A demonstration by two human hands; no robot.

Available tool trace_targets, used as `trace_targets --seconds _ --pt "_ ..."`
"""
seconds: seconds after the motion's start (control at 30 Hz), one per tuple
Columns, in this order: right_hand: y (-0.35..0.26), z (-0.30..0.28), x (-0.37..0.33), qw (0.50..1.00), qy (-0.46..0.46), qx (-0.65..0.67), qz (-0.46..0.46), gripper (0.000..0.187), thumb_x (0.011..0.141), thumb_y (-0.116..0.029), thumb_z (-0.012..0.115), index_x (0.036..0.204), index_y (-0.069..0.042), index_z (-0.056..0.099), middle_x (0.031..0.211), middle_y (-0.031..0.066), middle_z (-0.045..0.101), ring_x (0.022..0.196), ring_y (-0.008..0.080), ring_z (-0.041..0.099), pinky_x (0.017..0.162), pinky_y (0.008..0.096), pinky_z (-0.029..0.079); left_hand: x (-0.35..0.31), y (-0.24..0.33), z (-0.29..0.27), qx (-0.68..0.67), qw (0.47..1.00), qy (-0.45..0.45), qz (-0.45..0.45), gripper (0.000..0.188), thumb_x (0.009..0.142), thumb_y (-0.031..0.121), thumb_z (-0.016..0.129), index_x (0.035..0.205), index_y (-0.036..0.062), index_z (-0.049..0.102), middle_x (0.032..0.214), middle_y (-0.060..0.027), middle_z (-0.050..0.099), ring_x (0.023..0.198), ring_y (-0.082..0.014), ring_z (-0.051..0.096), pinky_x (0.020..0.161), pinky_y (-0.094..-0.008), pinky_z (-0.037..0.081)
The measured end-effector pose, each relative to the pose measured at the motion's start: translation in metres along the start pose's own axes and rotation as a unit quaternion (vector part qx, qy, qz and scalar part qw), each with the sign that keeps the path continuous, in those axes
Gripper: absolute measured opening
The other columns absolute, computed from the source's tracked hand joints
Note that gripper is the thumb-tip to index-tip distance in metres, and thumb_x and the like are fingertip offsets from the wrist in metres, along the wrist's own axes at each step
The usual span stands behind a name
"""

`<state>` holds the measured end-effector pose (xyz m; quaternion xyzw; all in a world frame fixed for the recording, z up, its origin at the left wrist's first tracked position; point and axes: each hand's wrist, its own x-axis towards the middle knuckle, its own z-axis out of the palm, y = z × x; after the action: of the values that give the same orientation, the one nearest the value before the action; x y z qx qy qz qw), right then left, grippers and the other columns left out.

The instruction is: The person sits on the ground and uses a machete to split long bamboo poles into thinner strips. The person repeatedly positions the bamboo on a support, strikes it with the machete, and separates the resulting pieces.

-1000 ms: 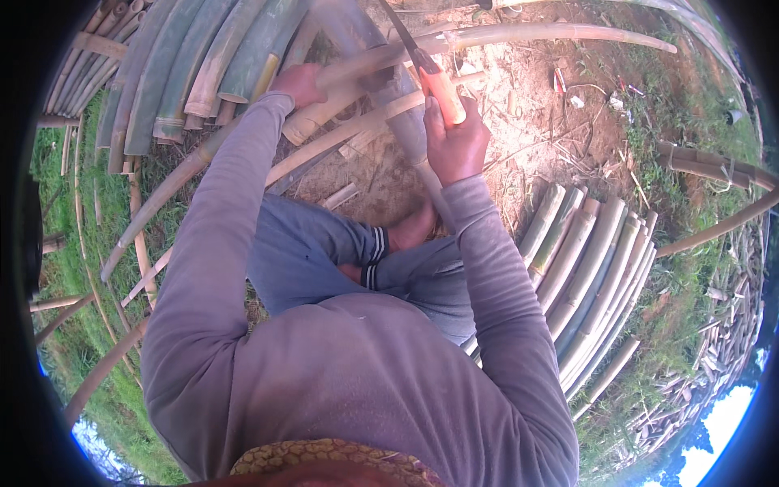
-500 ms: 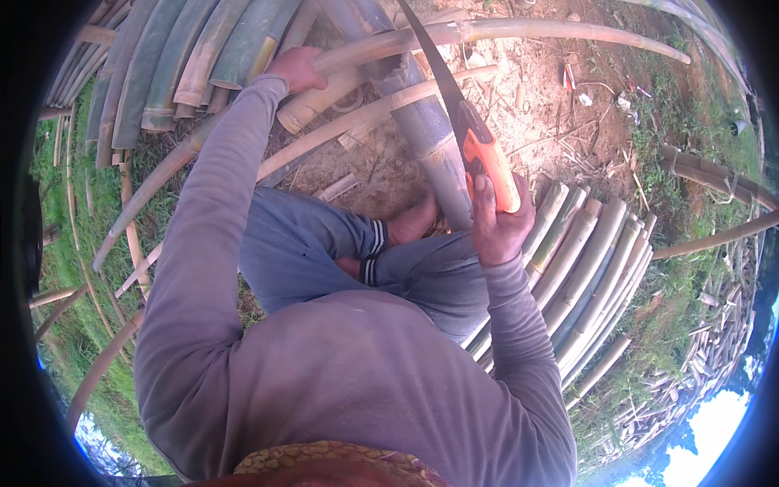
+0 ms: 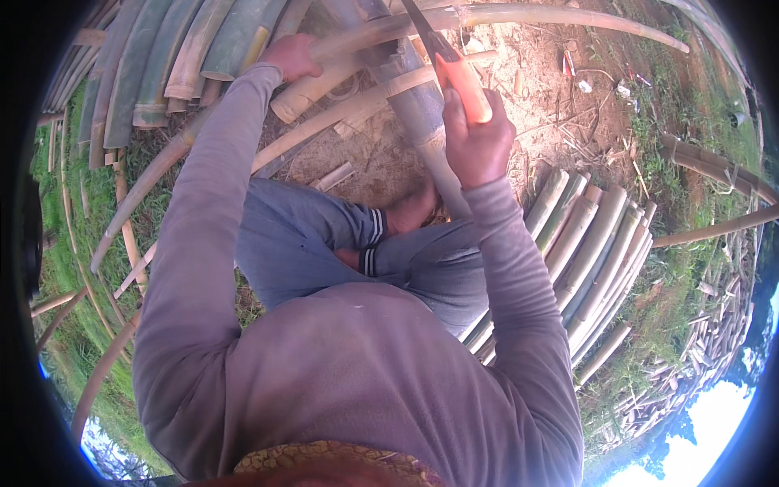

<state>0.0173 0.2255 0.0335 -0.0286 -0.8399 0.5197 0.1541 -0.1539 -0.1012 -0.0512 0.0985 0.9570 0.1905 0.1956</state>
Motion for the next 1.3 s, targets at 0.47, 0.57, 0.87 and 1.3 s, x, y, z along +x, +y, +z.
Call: trace_targets --seconds 0.47,0.57,0.87,1.3 --pt "0.003 -0.024 -0.04 0.998 0.016 0.0 0.062 0.021 0.1 -0.015 0.075 0.105 0.003 0.068 0.078 0.0078 0.07 0.07 0.0101 0.064 0.064 0.0297 0.052 0.008 -0.004 -0.004 -0.077 0.993 -0.087 -0.014 0.065 0.067 0.026 0.081 0.125 -0.0031 0.071 0.098 -0.0191 0.077 0.086 -0.0281 0.073 0.082 -0.0374 0.057" --pt "0.004 0.009 0.01 1.0 0.013 -0.018 -0.008 0.02 0.104 -0.015 0.071 0.11 0.003 0.065 0.079 0.0021 0.07 0.061 0.003 0.057 0.052 0.0223 0.045 0.014 -0.017 -0.004 -0.097 0.992 -0.074 0.015 0.063 0.066 0.024 0.081 0.12 -0.006 0.071 0.085 -0.0156 0.074 0.07 -0.0231 0.07 0.071 -0.0373 0.057" --pt "-0.004 -0.031 -0.046 0.996 0.013 0.03 0.082 0.025 0.099 -0.012 0.076 0.115 0.004 0.066 0.082 0.0091 0.074 0.072 0.0086 0.068 0.065 0.0267 0.054 0.012 -0.015 -0.009 -0.196 0.97 -0.145 0.004 0.056 0.07 0.015 0.079 0.12 -0.006 0.069 0.088 -0.013 0.073 0.071 -0.0201 0.068 0.067 -0.0348 0.055" --pt "-0.031 -0.062 -0.087 0.993 -0.002 0.021 0.119 0.026 0.101 -0.016 0.074 0.113 0.006 0.067 0.087 0.0091 0.07 0.078 0.012 0.067 0.071 0.0285 0.054 -0.026 0.016 0.008 0.098 0.989 0.107 -0.007 0.042 0.082 0.026 0.077 0.118 0.0104 0.065 0.103 -0.0208 0.077 0.1 -0.0441 0.073 0.088 -0.055 0.057"
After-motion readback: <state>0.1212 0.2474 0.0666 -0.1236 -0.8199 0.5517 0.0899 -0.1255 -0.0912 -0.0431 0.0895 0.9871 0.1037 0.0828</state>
